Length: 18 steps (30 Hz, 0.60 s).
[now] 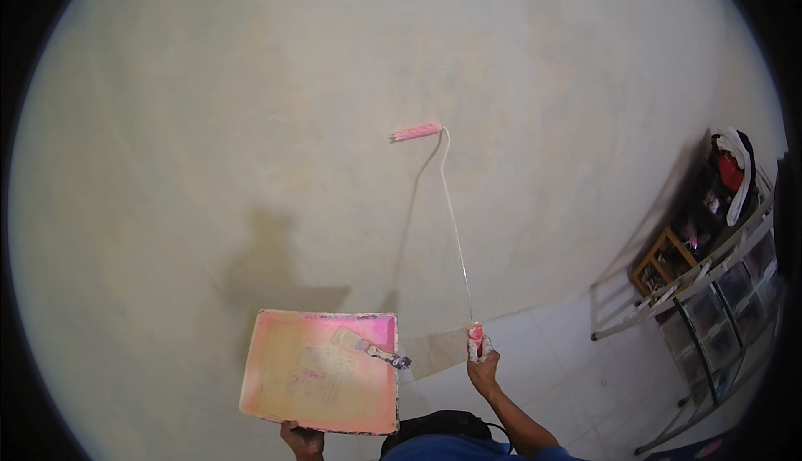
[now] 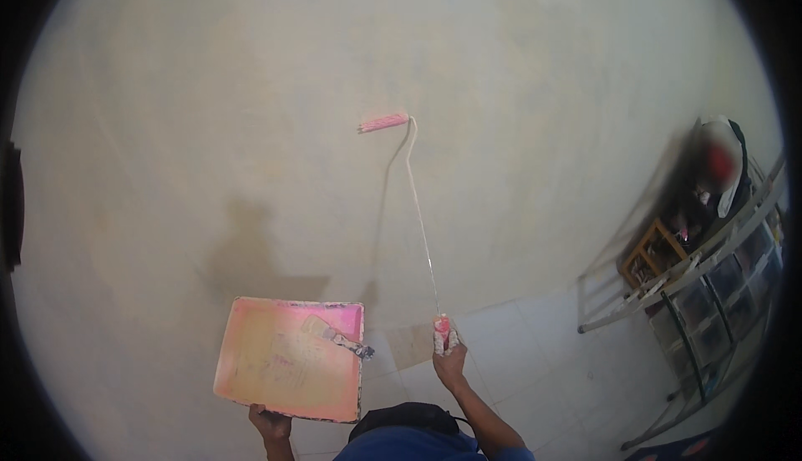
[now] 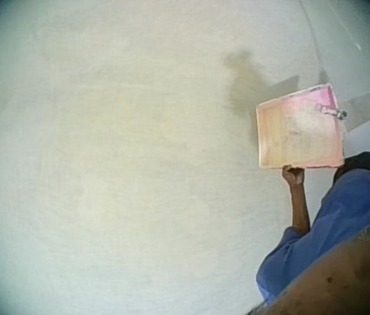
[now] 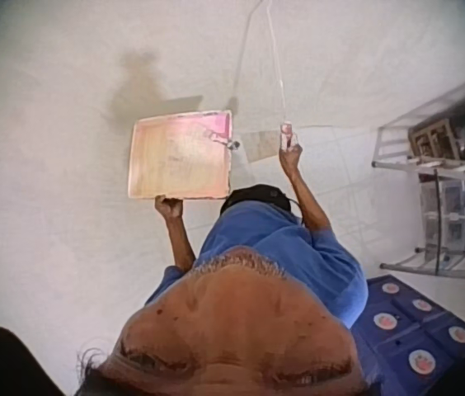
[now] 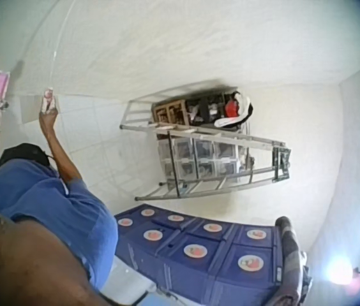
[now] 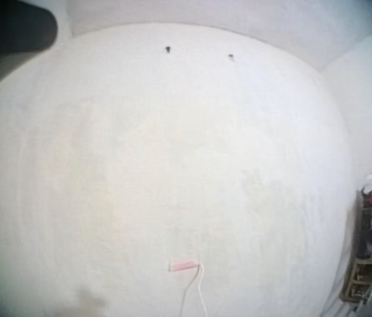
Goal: The person paints a wall using a roller and a paint tray. The person dips the roller into the pink paint in the tray and applies it to the wall in vertical strokes.
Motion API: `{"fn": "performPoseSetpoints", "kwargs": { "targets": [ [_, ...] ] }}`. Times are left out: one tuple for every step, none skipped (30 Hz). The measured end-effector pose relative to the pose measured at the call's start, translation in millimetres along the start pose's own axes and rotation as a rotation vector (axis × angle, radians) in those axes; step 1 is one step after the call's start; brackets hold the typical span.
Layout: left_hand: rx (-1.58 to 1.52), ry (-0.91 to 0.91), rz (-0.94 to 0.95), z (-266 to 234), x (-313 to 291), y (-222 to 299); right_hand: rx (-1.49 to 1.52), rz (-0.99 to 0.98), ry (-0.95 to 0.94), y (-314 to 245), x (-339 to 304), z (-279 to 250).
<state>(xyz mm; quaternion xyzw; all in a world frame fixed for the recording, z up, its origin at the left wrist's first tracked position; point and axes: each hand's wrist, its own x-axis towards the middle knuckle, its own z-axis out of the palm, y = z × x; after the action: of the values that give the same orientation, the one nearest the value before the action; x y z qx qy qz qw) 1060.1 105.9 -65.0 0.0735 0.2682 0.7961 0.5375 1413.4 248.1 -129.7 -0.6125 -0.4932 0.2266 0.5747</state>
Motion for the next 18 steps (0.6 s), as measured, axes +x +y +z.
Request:
{"fn": "performPoseSetpoints", "kwargs": {
  "targets": [
    [-0.005, -0.057, -0.022, 4, 0, -1, -0.005, 0.003, 0.008, 7, 1, -6],
    [0.016, -0.031, 0.004, 7, 0, -5, -0.032, -0.015, 0.003, 15, 3, -13],
    [0.036, -0.004, 0.031, 11, -1, -7, -0.059, -0.034, -0.002, 21, 3, -16],
    [0.037, -0.003, 0.029, 3, 1, -5, -0.024, -0.048, 0.013, 12, 7, -20],
    [0.028, -0.041, 0.013, -8, 4, -3, -0.027, -0.048, 0.016, 9, 15, -21],
    [0.019, -0.078, -0.003, -20, 7, -2, -0.032, -0.065, 0.048, 6, 23, -22],
    [0.017, -0.082, -0.008, -13, 6, -4, -0.038, -0.082, 0.086, 4, 31, -26],
    [0.02, -0.064, -0.003, -5, 4, -6, 0.017, -0.133, 0.113, 10, 41, -26],
    [0.023, -0.046, 0.003, 0, 3, -8, 0.014, -0.134, 0.119, 12, 49, -29],
    [0.021, -0.05, 0.005, -6, 6, -7, -0.033, -0.118, 0.109, 10, 58, -30],
    [-0.016, -0.066, 0.007, -17, 9, -5, -0.079, -0.101, 0.097, 1, 67, -30],
    [-0.052, -0.082, 0.009, -27, 13, -3, -0.08, -0.053, 0.074, -11, 78, -30],
    [-0.054, -0.084, 0.008, -21, 12, -4, -0.081, -0.055, 0.076, -22, 91, -30],
    [-0.03, -0.037, 0.005, -10, 7, -6, -0.02, -0.172, 0.138, -33, 105, -29],
    [-0.003, 0.015, 0.008, -4, 3, -5, 0.046, -0.287, 0.192, -42, 118, -28],
    [-0.002, 0.019, 0.004, -9, 2, -5, 0.042, -0.283, 0.191, -50, 131, -30],
    [-0.057, -0.001, 0.003, -16, 4, -5, 0.057, -0.299, 0.175, -55, 144, -34],
    [-0.111, -0.021, 0.002, -22, 5, -5, 0.072, -0.315, 0.159, -60, 154, -37]
  ]
}}
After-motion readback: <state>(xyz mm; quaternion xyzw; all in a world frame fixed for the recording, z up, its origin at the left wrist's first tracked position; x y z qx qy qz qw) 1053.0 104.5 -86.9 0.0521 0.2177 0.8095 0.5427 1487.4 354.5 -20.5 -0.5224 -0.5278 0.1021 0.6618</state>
